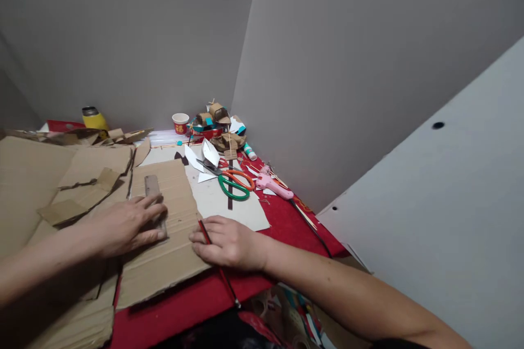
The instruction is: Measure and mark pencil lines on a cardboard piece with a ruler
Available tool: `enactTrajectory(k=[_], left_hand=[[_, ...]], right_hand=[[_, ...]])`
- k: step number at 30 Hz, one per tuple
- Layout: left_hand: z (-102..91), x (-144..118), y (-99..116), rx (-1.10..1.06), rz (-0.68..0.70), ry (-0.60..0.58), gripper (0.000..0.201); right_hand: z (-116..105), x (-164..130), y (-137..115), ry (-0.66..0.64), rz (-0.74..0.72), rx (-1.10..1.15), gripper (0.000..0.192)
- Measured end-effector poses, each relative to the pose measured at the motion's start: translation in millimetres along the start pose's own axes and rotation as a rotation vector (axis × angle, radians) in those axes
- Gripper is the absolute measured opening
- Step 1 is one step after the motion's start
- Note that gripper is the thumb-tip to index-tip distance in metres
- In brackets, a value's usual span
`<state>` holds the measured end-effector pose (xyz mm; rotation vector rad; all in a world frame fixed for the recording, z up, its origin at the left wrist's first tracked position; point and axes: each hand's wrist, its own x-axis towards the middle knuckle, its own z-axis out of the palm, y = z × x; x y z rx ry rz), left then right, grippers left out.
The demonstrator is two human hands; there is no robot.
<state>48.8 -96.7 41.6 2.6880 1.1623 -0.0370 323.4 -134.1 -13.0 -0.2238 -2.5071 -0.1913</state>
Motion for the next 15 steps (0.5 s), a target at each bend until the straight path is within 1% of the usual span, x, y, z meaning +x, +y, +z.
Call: enactTrajectory(k=[3, 5, 7, 10, 12, 13, 14, 15], left_hand=[[-3.6, 0, -4, -0.177, -0.027, 0.05, 0.032], [-5.0, 3, -10, -0.265, -0.072, 0.102, 0.022], [-5.8, 7, -17, -0.381, -0.156, 0.181, 0.019], [-10.5, 12, -28, -0.611, -0.31, 0.349, 0.018], [-19.5, 11, -33, -0.779, -0.39, 0.482, 0.02], [-26.0, 8, -35, -0.859, -0.421, 0.553, 0.022], [-33.3, 5, -37, -0.934, -0.447, 0.621, 0.025], [-41.1, 1, -39, -1.003, -0.469, 0.689, 0.028]], right_hand=[[-1, -3, 11, 0.01, 0.005, 0.017, 0.024], [-5, -4, 18, 0.031, 0.015, 0.012, 0.027], [-11, -2, 24, 0.054, 0.042, 0.025, 0.033], [-23, 3, 27, 0.112, 0.093, 0.114, 0.038], [-32, 7, 23, 0.2, 0.127, 0.195, 0.038], [-35, 8, 20, 0.26, 0.172, 0.234, 0.037], [-38, 8, 16, 0.347, 0.242, 0.254, 0.035], [-40, 8, 12, 0.454, 0.347, 0.25, 0.031]])
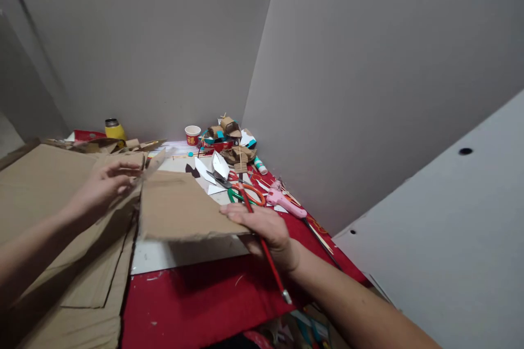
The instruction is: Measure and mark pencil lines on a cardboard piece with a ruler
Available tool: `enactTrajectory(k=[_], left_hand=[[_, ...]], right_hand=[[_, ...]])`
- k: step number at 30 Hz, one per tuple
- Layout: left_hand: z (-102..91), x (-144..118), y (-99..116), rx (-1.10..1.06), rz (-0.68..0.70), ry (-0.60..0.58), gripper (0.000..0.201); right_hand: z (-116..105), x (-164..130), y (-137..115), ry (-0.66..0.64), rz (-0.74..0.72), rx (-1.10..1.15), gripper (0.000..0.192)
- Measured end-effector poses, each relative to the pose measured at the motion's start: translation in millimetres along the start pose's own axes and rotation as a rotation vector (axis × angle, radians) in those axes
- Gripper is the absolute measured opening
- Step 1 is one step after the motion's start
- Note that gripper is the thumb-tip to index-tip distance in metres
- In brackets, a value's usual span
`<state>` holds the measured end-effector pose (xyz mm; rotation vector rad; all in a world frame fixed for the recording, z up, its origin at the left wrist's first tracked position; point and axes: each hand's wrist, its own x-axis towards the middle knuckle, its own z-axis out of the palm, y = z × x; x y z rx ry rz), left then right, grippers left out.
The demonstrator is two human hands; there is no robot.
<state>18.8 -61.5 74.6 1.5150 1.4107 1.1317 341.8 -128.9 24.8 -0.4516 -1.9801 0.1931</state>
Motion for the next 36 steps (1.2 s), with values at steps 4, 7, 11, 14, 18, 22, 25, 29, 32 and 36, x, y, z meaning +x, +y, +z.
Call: enactTrajectory(k=[4, 7, 11, 14, 18, 22, 25, 29, 32, 36], left_hand=[[-21.9, 3, 17, -0.23, -0.069, 0.13, 0.027], [-20.2, 2, 14, -0.317, -0.174, 0.075, 0.026], [5.3, -10, -8, -0.352, -0.344, -0.059, 0.028], [25.4, -20, -24, -0.375, -0.38, -0.074, 0.03], [37.3, -19, -30, -0.416, -0.312, -0.003, 0.033], [33.0, 0, -28, -0.405, -0.219, 0.102, 0.056], [26.3, 13, -34, -0.354, -0.187, 0.105, 0.063], [22.4, 16, -50, -0.24, -0.227, 0.034, 0.066], [22.6, 16, -56, -0.135, -0.282, -0.055, 0.068], [22.1, 18, -52, 0.005, -0.307, -0.144, 0.071]], right_hand=[[9, -3, -12, 0.639, 0.523, -0.191, 0.011], [28, 3, -15, 0.921, 0.736, 0.041, 0.028], [58, 14, -23, 1.044, 0.925, 0.558, 0.051], [73, 15, -32, 1.043, 1.019, 0.755, 0.06], [85, 4, -47, 0.942, 1.115, 0.85, 0.064], [82, -15, -65, 0.432, 1.195, 0.837, 0.045], [62, -30, -74, -0.297, 1.086, 0.803, 0.037], [20, -49, -74, -0.476, 1.127, 0.551, 0.038], [-6, -51, -71, -0.344, 1.229, 0.488, 0.039], [-16, -31, -61, -0.322, 1.033, 0.247, 0.032]])
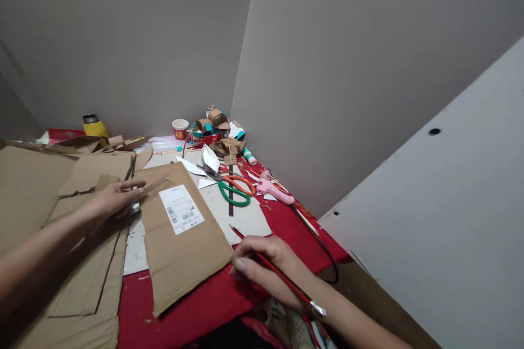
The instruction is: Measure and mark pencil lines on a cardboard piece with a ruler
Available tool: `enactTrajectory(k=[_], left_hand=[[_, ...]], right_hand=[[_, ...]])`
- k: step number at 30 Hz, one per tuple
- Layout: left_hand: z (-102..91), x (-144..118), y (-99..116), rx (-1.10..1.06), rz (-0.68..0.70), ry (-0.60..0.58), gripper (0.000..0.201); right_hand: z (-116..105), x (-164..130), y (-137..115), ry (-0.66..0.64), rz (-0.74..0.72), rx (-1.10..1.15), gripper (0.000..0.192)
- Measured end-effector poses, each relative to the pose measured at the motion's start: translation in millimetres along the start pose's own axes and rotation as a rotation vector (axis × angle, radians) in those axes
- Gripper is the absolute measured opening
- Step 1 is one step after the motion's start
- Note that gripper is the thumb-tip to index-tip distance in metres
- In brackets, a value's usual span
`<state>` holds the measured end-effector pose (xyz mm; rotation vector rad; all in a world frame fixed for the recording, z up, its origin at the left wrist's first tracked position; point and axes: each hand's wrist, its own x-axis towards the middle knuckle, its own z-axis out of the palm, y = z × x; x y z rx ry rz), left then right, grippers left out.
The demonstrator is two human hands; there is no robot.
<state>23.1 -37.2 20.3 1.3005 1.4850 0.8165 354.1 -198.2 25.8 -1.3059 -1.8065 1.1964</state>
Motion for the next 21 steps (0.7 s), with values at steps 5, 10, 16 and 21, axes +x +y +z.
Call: enactTrajectory(k=[5, 10, 16, 21], left_hand=[[-1.9, 3, 7, 0.097, -0.007, -0.029, 0.075], [-2.9, 4, 10, 0.176, -0.001, -0.02, 0.076], [-14.2, 9, 7, 0.23, -0.019, -0.016, 0.061], [-18.8, 15, 12, 0.075, -0.026, 0.02, 0.027]], right_hand=[[0, 62, -6, 0.09, -0.255, -0.281, 0.02], [11, 121, 14, 0.081, -0.245, -0.526, 0.043], [28, 116, 25, -0.029, -0.406, -0.674, 0.042], [29, 105, 25, -0.084, -0.437, -0.677, 0.042]])
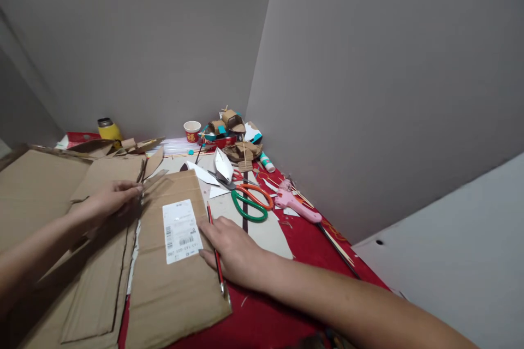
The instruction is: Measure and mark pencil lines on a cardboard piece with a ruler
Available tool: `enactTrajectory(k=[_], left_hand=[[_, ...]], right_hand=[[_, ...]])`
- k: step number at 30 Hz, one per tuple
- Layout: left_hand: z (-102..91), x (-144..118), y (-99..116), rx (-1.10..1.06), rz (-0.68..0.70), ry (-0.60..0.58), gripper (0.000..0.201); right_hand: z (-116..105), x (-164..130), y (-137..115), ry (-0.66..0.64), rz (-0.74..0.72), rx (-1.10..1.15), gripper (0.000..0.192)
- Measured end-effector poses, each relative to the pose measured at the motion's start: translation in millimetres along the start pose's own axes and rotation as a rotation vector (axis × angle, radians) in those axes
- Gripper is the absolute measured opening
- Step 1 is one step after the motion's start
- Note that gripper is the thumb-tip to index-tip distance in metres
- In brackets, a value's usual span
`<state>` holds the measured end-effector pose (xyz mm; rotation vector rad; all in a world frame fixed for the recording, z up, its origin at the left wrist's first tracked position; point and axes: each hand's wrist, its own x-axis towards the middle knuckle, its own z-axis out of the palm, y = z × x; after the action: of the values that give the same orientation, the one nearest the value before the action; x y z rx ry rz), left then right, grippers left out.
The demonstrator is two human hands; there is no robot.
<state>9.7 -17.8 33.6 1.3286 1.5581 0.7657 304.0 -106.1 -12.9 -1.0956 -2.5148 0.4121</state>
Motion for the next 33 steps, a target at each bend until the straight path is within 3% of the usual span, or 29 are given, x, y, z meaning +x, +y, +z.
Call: enactTrajectory(k=[7, 11, 20, 27, 31, 33], left_hand=[[31.0, 2, -7, -0.195, -0.064, 0.003, 0.021], [50.2, 4, -10, -0.242, -0.062, -0.024, 0.021], [58.6, 10, -6, -0.024, -0.061, -0.197, 0.027], [54.9, 1, -9, 0.399, 0.265, 0.016, 0.018], [59.5, -6, -20, 0.709, 0.584, -0.082, 0.048], [62.3, -7, -25, 0.87, 0.658, -0.167, 0.067]], right_hand=[[-22, 8, -4, -0.098, 0.0, 0.05, 0.024], [-34, 26, 8, -0.06, -0.022, 0.147, 0.019], [-4, 48, 29, 0.065, -0.046, 0.254, 0.025], [4, 49, 35, 0.143, 0.025, 0.364, 0.02], [8, 49, 38, 0.199, -0.048, 0.254, 0.022], [10, 48, 38, 0.205, -0.107, 0.166, 0.027]])
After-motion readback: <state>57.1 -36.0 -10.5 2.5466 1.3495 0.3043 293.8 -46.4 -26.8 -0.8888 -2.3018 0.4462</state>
